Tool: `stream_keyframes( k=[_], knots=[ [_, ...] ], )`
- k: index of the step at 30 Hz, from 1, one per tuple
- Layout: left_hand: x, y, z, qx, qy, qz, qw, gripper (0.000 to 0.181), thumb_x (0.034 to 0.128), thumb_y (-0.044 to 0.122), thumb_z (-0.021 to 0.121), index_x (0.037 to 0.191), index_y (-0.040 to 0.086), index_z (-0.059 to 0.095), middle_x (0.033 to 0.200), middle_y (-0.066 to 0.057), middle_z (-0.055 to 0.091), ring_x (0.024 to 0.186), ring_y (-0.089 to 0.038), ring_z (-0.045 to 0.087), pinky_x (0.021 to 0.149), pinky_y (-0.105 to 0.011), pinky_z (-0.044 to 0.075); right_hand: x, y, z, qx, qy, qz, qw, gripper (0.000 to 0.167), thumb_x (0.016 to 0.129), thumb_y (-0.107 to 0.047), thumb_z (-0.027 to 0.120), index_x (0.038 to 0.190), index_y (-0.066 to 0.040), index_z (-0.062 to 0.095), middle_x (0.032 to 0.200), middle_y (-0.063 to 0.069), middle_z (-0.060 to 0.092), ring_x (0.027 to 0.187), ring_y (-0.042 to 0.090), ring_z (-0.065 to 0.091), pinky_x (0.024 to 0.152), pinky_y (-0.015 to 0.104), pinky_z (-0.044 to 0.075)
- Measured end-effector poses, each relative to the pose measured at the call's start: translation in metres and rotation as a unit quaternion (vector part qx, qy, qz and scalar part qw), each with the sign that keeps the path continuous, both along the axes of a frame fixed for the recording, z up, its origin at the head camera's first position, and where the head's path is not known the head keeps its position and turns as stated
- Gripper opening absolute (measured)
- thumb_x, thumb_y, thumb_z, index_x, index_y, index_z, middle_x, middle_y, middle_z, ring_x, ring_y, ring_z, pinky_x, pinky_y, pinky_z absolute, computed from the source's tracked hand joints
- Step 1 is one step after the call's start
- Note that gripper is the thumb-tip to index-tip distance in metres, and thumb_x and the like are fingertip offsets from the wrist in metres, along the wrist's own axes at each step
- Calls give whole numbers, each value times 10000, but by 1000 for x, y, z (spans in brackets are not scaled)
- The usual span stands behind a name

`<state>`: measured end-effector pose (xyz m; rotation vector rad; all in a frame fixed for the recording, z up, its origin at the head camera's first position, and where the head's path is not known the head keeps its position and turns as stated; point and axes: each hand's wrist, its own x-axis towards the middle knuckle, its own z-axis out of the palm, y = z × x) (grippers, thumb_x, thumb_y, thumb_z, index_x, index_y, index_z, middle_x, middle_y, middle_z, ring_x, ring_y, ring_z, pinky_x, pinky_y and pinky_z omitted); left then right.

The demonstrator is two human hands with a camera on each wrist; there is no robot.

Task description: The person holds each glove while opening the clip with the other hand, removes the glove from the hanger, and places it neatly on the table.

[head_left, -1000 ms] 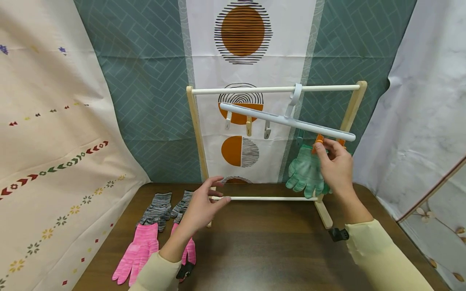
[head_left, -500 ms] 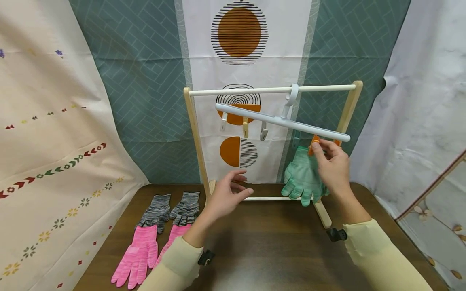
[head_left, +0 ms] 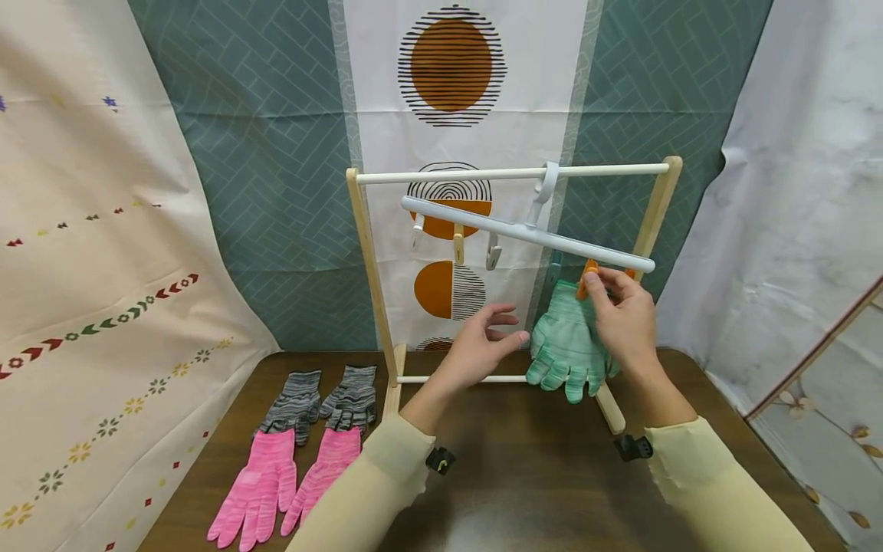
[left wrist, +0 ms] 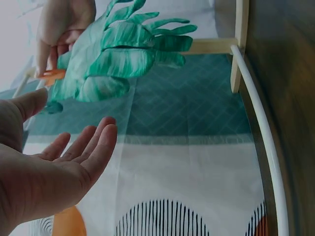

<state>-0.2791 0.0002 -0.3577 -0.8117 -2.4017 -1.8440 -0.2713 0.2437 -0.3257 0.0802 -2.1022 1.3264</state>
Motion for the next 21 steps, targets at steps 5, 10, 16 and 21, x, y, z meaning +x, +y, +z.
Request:
stream_keyframes(
  k=[5,10,16,21],
  knots=[
    [-7,25,5,143,-299,-140,9994,546,1037,284,726,1525,105,558,1426,-120,652,1251,-297,644,967,-391,573,0,-2,-1,-40,69,44,10000,555,1078,-484,597,1389,-31,677,1251,169,743,1132,216,670,850,226,479],
    [-12,46,6,263,-648,-122,9975,581,1044,310,717,1548,83,539,1483,-106,606,1360,-323,563,1057,-429,518,1,-4,-1,-95,82,191,9997,541,1085,-453,599,1436,-44,646,1230,165,746,1042,89,645,841,224,477],
    [-14,59,6,524,-725,-45,9960,459,1039,252,727,1436,38,640,1313,-75,715,1140,-201,676,935,-356,559,1,-6,-1,-194,191,318,9991,482,1089,-390,619,1461,-83,638,1214,172,754,1043,11,640,854,210,478],
    [-14,62,6,938,-822,-254,9919,325,1026,163,736,1305,0,706,1063,-75,787,834,-119,715,746,-271,580,3,-6,-1,-311,298,350,9985,453,1082,-360,643,1438,-79,658,1184,180,757,1020,12,651,842,215,479]
  ],
)
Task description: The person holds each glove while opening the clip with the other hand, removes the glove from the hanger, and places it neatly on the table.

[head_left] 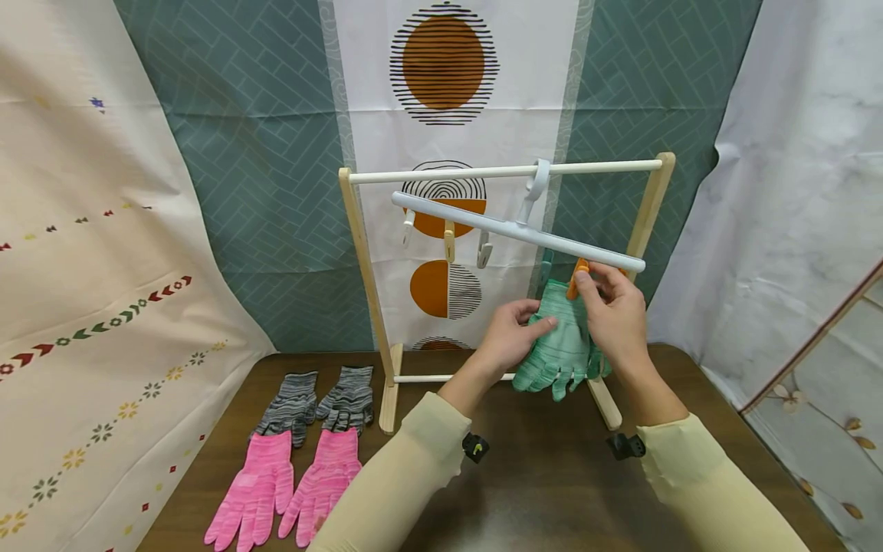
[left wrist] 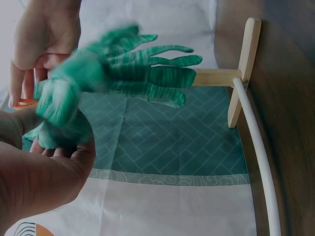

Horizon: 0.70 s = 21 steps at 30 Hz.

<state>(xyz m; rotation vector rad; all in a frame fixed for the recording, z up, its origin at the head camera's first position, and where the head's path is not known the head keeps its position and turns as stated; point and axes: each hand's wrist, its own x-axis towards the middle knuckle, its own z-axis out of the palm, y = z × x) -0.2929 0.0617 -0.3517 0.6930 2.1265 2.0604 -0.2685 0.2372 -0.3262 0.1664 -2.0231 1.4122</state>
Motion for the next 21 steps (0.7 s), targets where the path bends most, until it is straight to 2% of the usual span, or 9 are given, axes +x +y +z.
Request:
stream_keyframes(
  k=[6,11,21],
  knots=[
    [1,0,-1,9,-82,-31,10000,316,1027,165,734,1294,-1,711,1019,-61,785,803,-114,715,726,-274,590,1,-3,1,-476,53,243,9986,445,1070,-318,671,1401,-22,667,1186,108,740,1077,58,667,922,208,503],
    [3,2,0,-15,-106,-28,9999,320,1024,164,739,1296,-1,711,1025,-52,784,807,-114,717,727,-277,592,1,-5,3,-871,240,380,9952,418,1057,-258,696,1358,31,680,1155,83,742,1055,92,693,927,198,527],
    [2,2,-1,-105,-222,22,9997,338,1025,181,742,1311,4,706,1037,-39,784,834,-132,733,740,-296,602,0,-5,5,-1041,245,434,9933,400,1047,-247,709,1332,34,696,1114,66,761,1024,108,715,912,199,542]
  ],
)
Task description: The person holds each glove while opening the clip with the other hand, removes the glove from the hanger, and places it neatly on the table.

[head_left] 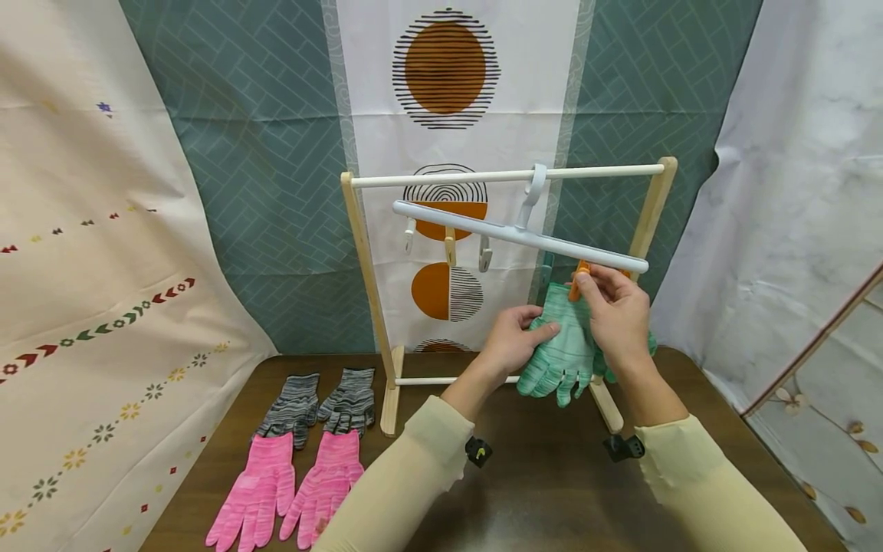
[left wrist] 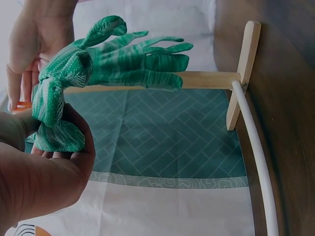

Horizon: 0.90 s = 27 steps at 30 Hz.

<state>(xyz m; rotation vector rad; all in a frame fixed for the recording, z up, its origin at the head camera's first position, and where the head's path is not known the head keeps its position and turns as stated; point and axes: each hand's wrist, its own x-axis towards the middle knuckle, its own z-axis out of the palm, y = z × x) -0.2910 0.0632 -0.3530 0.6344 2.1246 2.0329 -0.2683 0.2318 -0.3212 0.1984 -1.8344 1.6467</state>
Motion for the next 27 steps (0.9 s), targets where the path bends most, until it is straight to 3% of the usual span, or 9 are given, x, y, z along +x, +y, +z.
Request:
stream_keyframes(
  k=[10,18,27],
  knots=[
    [0,-1,-3,-56,-89,61,9999,363,1022,179,747,1330,-4,690,1069,-41,782,873,-137,730,769,-308,603,-4,3,-2,5,127,68,9999,383,1049,-244,702,1303,42,708,1156,176,766,968,116,754,909,214,562],
    [1,-5,-10,-132,-9,63,9999,351,1017,163,749,1321,-6,697,1082,-47,781,858,-125,723,762,-301,603,-6,5,-2,37,172,26,9998,356,1048,-228,703,1285,36,721,1118,147,780,934,111,762,874,203,571],
    [4,-14,-17,-320,-13,221,9992,420,1012,189,759,1368,-13,670,1186,-59,751,982,-120,688,856,-308,585,-6,7,-2,4,139,110,9998,369,1047,-222,703,1307,40,709,1147,152,770,959,115,757,878,200,570]
  ],
)
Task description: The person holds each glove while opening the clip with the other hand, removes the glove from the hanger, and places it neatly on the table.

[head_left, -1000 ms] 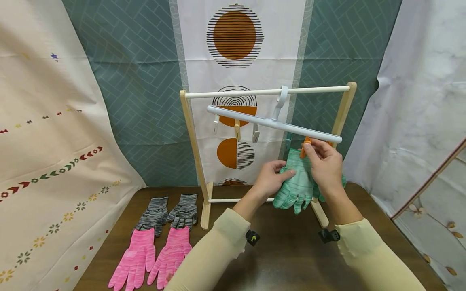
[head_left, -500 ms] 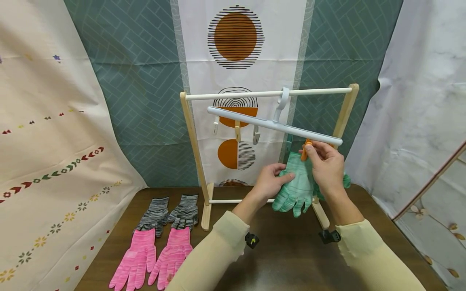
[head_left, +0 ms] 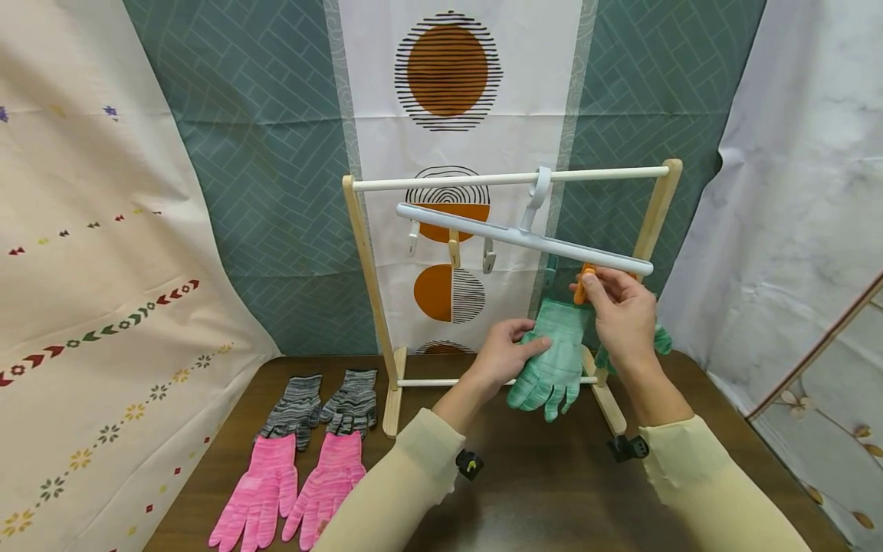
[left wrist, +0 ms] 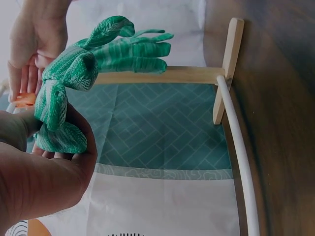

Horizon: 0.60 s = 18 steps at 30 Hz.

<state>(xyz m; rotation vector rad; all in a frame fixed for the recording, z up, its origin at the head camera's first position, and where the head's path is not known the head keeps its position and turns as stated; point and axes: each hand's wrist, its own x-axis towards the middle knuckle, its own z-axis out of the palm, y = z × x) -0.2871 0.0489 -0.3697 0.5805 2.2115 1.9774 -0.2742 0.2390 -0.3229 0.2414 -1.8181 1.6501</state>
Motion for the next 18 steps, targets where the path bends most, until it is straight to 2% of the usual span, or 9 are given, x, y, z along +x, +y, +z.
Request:
stream_keyframes(
  k=[9,13,18],
  knots=[
    [6,-18,-10,87,-12,-4,10000,337,1006,185,765,1302,29,720,1114,-36,774,920,-125,698,819,-303,582,-1,3,1,-106,20,218,9997,369,1033,-197,723,1305,51,703,1150,131,765,969,151,759,882,199,570],
    [9,-27,-14,153,11,48,9999,291,1007,174,764,1259,32,735,1083,-58,777,886,-147,697,801,-311,582,-1,3,2,-144,-25,296,9995,388,1028,-197,729,1319,57,693,1156,125,763,980,156,757,885,194,567],
    [13,-38,-19,159,22,72,9998,313,1010,168,758,1278,9,725,1093,-90,777,881,-156,705,799,-311,588,0,5,1,-136,-119,262,9995,390,1025,-194,734,1340,33,693,1154,101,768,992,135,746,910,178,550]
  ],
)
